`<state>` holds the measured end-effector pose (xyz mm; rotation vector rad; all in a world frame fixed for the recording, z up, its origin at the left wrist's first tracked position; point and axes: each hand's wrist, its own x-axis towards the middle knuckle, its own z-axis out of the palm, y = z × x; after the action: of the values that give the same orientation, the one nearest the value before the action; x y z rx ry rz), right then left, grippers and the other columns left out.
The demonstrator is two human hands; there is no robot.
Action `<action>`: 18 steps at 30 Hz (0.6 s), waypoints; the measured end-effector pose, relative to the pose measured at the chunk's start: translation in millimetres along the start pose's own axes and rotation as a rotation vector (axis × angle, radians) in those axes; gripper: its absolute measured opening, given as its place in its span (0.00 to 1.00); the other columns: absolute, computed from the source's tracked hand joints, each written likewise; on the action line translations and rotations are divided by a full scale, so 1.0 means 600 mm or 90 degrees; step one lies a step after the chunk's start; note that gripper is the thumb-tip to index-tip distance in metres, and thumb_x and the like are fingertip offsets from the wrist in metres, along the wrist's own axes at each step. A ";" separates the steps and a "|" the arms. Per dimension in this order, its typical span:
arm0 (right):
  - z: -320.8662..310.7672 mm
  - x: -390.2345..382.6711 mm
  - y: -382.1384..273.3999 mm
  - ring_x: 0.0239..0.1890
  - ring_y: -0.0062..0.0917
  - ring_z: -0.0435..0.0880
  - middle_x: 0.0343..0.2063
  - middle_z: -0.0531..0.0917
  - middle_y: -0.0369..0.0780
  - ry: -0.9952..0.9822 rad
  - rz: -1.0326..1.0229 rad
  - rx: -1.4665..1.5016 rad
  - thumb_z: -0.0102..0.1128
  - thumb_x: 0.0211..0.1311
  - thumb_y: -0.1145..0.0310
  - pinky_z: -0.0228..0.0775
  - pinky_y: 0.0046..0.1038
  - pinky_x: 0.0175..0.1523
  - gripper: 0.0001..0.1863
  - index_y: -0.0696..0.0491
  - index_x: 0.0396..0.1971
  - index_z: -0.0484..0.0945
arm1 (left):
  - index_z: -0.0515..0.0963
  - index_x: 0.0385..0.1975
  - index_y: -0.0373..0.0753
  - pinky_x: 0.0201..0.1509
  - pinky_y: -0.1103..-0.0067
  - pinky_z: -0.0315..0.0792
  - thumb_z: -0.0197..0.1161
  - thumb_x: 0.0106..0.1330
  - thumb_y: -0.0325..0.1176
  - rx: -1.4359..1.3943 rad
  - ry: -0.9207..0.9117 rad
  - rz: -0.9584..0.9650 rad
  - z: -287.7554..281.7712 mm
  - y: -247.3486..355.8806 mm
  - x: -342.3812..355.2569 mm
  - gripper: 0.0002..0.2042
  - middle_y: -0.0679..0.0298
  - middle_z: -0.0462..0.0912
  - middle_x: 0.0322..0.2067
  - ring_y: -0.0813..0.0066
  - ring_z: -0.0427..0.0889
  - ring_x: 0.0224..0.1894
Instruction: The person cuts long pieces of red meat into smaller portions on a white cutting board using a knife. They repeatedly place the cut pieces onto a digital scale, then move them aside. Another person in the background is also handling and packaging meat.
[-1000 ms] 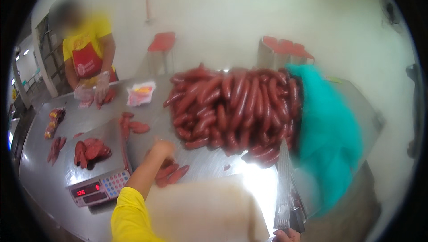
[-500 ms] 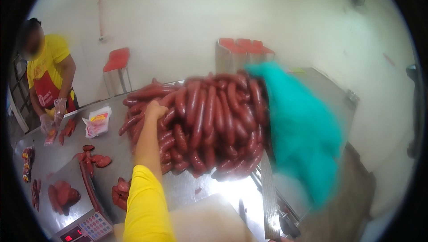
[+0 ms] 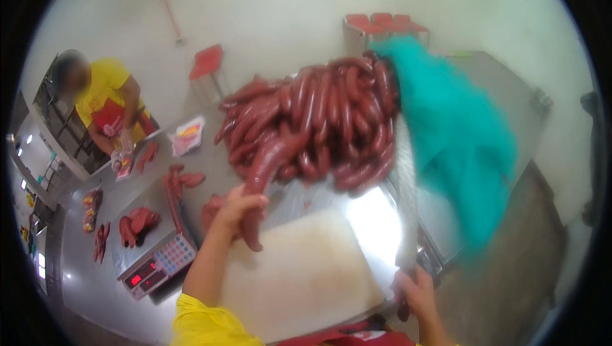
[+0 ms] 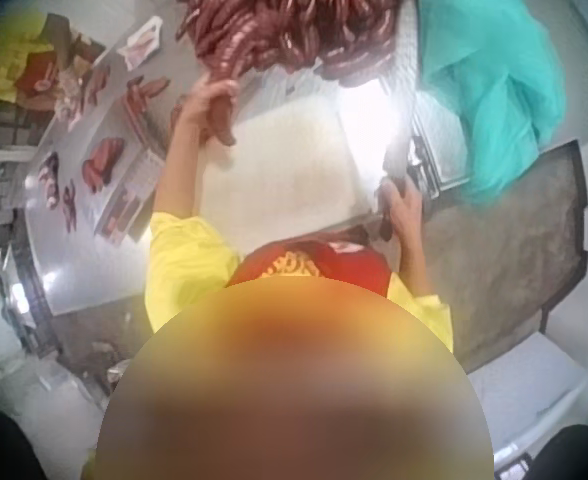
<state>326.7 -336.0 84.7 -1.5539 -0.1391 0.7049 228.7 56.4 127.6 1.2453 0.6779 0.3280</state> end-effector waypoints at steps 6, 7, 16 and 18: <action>-0.027 -0.002 0.009 0.14 0.12 0.69 0.17 0.75 0.33 -0.038 -0.029 -0.034 0.60 0.61 0.62 0.60 0.17 0.18 0.11 0.55 0.30 0.74 | 0.71 0.49 0.41 0.37 0.81 0.72 0.71 0.48 0.30 0.415 -0.101 0.133 0.085 -0.147 -0.136 0.25 0.67 0.78 0.32 0.80 0.77 0.32; -0.035 0.001 0.010 0.14 0.12 0.67 0.16 0.74 0.33 -0.071 -0.053 -0.048 0.60 0.62 0.60 0.58 0.17 0.18 0.13 0.55 0.30 0.74 | 0.73 0.49 0.43 0.39 0.76 0.73 0.73 0.50 0.41 0.500 -0.146 0.296 0.095 -0.169 -0.145 0.25 0.64 0.80 0.32 0.73 0.80 0.34; -0.109 0.030 0.011 0.22 0.30 0.79 0.16 0.77 0.42 -0.281 -0.053 -0.509 0.45 0.68 0.45 0.70 0.30 0.30 0.27 0.58 0.35 0.76 | 0.76 0.47 0.47 0.50 0.63 0.66 0.68 0.49 0.54 1.013 -0.066 0.211 0.016 -0.217 -0.274 0.27 0.61 0.79 0.39 0.58 0.76 0.45; -0.110 0.032 0.005 0.24 0.39 0.81 0.17 0.78 0.47 -0.325 -0.083 -0.630 0.45 0.68 0.45 0.71 0.34 0.32 0.27 0.58 0.35 0.76 | 0.76 0.46 0.44 0.55 0.61 0.61 0.67 0.51 0.45 0.954 0.034 0.306 0.020 -0.235 -0.280 0.22 0.60 0.78 0.41 0.57 0.74 0.49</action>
<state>374.3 -383.7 71.9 -2.2165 -1.0937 0.9866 89.8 -92.6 45.7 2.8577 0.6328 0.2118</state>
